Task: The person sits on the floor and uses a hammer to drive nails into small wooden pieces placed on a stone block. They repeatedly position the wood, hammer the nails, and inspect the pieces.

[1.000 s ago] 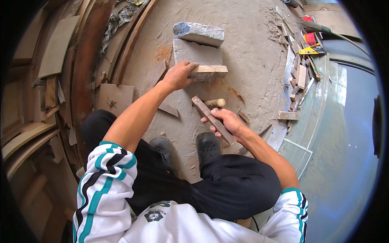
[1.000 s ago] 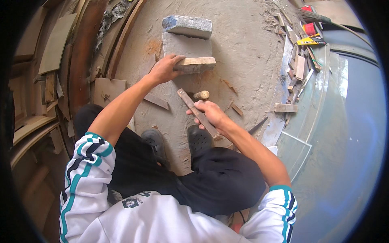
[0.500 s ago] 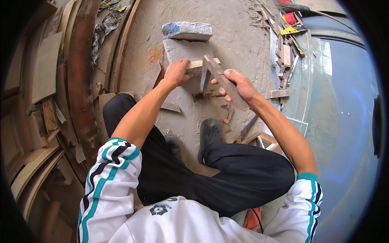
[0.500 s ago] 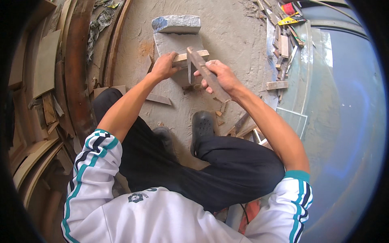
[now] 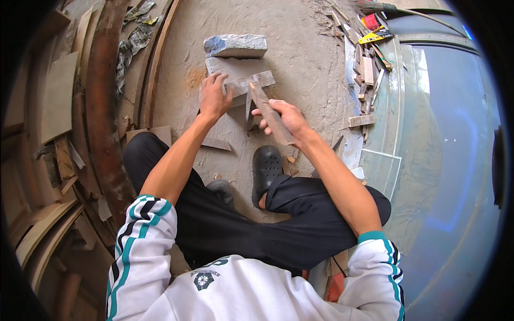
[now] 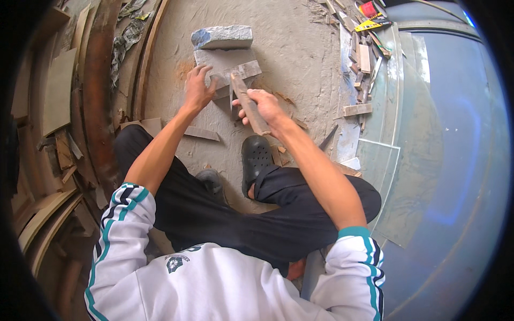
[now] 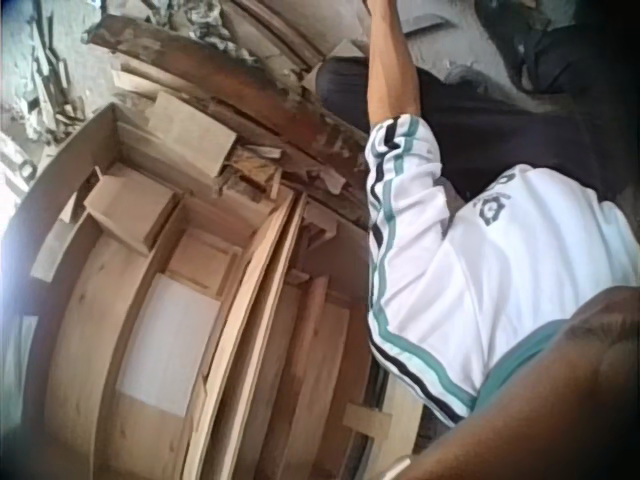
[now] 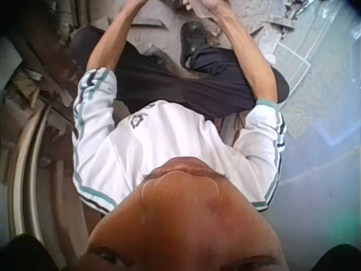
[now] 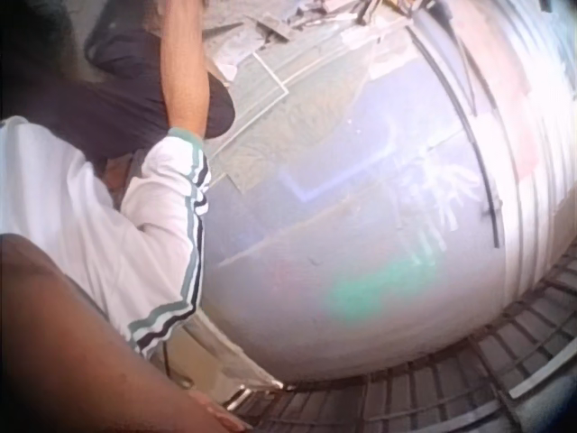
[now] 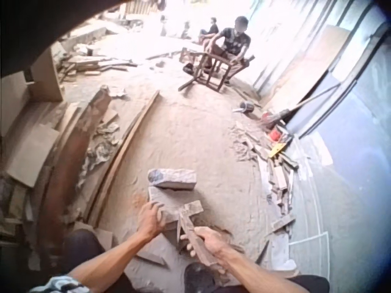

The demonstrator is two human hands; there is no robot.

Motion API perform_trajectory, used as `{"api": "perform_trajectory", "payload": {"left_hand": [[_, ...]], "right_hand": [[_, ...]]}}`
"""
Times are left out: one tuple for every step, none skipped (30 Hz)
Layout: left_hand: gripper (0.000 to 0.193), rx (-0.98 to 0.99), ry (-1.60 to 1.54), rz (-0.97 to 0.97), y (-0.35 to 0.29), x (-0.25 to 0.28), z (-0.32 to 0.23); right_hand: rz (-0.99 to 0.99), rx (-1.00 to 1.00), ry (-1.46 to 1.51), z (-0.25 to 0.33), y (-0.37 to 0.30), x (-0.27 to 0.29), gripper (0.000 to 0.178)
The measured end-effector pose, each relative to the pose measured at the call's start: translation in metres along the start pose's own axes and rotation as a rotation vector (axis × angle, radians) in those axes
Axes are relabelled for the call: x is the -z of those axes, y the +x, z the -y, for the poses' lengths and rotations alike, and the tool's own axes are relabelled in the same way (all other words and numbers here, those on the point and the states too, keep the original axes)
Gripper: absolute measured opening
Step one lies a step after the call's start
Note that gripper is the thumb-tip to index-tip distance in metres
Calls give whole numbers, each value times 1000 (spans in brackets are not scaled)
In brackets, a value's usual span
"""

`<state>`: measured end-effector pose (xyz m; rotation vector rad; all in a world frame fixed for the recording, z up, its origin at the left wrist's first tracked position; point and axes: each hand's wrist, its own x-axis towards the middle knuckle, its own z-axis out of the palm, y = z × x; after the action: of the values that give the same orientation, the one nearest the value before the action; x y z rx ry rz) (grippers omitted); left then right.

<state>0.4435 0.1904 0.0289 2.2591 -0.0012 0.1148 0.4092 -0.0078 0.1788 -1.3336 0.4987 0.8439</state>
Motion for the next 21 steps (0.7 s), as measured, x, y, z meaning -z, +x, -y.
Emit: {"api": "perform_trajectory", "payload": {"left_hand": [[54,171,-173,84,0,4,-6],[53,343,-345,168,-1,8,-12],[53,472,-417,183,-5,11,-11],[55,601,-493,194,-12,10,-14],[58,730,-570,202,-20,10,-16],[65,829,-791,256,-31,22,-50],[58,935,-993,283,-39,36,-69],[56,932,-1055,250,-47,39,-75],[53,932,-1118,216,-53,40,-76],[51,916,-1123,179,-56,40,-76],[49,900,-1129,144,-59,40,-75],[47,882,-1135,104,-60,39,-74],[47,844,-1173,104,-60,38,-74],[46,806,-1210,105,-60,36,-74],[45,768,-1246,113,-61,35,-73],[48,800,-1270,184,-63,38,-72],[49,799,-1267,191,-64,36,-69],[50,796,-1265,196,-62,36,-66],[51,792,-1262,201,-61,35,-64],[52,787,-1215,210,-62,34,-63],[53,782,-1174,233,-60,37,-75]], "right_hand": [[-11,6,13,-5,3,-3,41],[-20,11,25,-11,5,-6,39],[-13,11,36,-16,10,-12,38],[-29,37,20,-20,11,-20,34],[-29,50,-18,-21,12,-28,32],[-63,57,-43,-27,6,-26,30],[-79,69,-77,-28,2,-30,29],[-60,84,-50,-32,1,-33,26],[-39,107,-96,-35,2,-35,26],[-20,131,-140,-38,2,-36,26],[-2,154,-184,-42,3,-35,26],[-19,293,-621,-37,3,-32,26],[3,262,-627,-33,3,-32,26],[24,230,-632,-29,3,-31,26],[41,196,-633,-23,-1,-34,26],[49,169,-688,-23,0,-35,26],[57,143,-742,-24,1,-37,26],[67,119,-799,-21,2,-39,27],[71,112,-797,-16,2,-39,27],[76,106,-794,-9,0,-37,28],[67,93,-789,0,-5,-31,28]]}}
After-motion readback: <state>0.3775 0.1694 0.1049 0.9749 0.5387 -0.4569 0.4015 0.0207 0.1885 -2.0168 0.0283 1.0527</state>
